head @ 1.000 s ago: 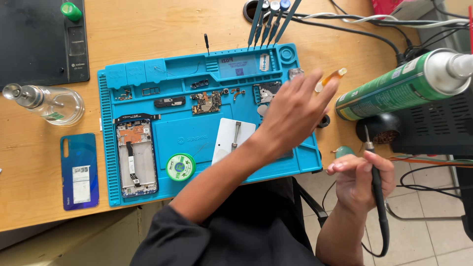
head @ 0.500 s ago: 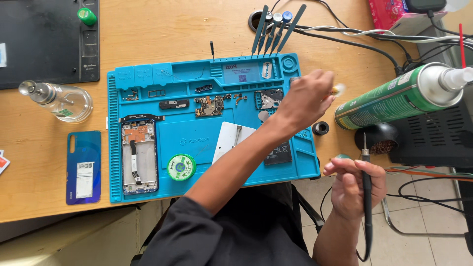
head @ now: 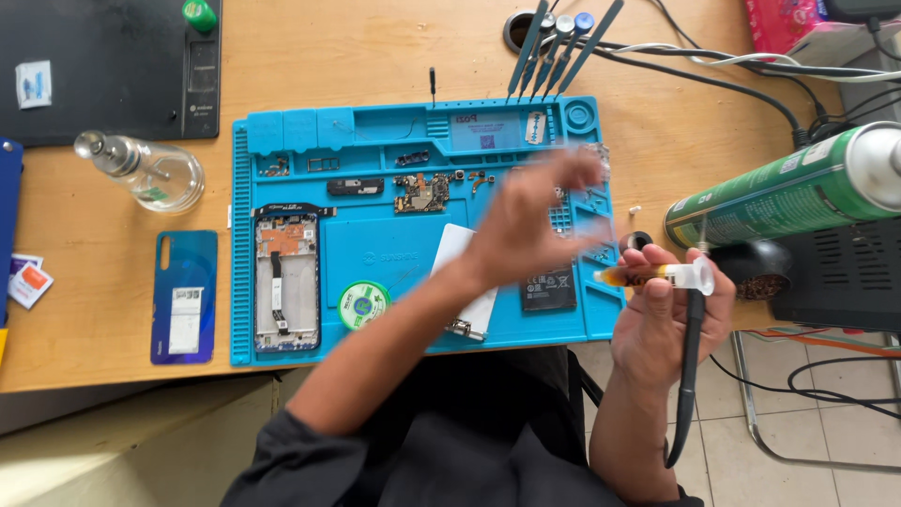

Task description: The person solders a small electronic component mounted on a white fixture using a soldering iron and solder wire. They repeatedly apply solder to the component, clean the iron tip on a sponge, and adjust the component's position on the fixture.

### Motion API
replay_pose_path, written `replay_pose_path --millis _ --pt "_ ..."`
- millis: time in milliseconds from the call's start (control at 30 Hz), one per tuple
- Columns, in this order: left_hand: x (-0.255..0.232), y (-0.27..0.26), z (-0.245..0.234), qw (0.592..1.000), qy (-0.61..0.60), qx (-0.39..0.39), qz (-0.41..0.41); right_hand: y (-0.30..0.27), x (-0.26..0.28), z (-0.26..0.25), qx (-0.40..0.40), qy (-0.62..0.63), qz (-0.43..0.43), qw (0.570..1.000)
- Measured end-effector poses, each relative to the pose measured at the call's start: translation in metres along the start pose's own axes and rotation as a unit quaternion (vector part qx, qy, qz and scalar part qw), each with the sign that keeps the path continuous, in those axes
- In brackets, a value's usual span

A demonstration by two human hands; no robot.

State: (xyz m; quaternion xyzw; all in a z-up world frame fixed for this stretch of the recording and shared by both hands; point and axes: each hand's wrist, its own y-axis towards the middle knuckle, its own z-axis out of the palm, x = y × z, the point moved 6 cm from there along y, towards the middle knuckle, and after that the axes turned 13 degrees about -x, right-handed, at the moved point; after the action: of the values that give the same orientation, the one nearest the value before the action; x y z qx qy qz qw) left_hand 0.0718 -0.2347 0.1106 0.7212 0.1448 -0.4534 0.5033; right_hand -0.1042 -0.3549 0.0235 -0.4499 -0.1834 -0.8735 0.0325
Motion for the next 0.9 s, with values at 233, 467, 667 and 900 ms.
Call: replay_pose_path --millis 233,467,667,900 --pt "0.170 0.085 -0.028 0.951 0.280 -0.110 -0.078 -0.017 0.010 0.010 0.080 -0.094 0.055 0.991" --pt "0.176 0.096 -0.019 0.967 0.233 -0.085 -0.059 -0.044 -0.001 0.045 0.178 -0.074 0.105 0.976" --pt "0.172 0.091 -0.037 0.962 0.255 -0.091 -0.043 -0.053 -0.001 0.065 0.213 -0.092 0.078 0.970" --pt "0.092 0.088 -0.071 0.970 0.179 -0.146 0.080 -0.062 -0.005 0.077 0.240 -0.096 0.064 0.964"
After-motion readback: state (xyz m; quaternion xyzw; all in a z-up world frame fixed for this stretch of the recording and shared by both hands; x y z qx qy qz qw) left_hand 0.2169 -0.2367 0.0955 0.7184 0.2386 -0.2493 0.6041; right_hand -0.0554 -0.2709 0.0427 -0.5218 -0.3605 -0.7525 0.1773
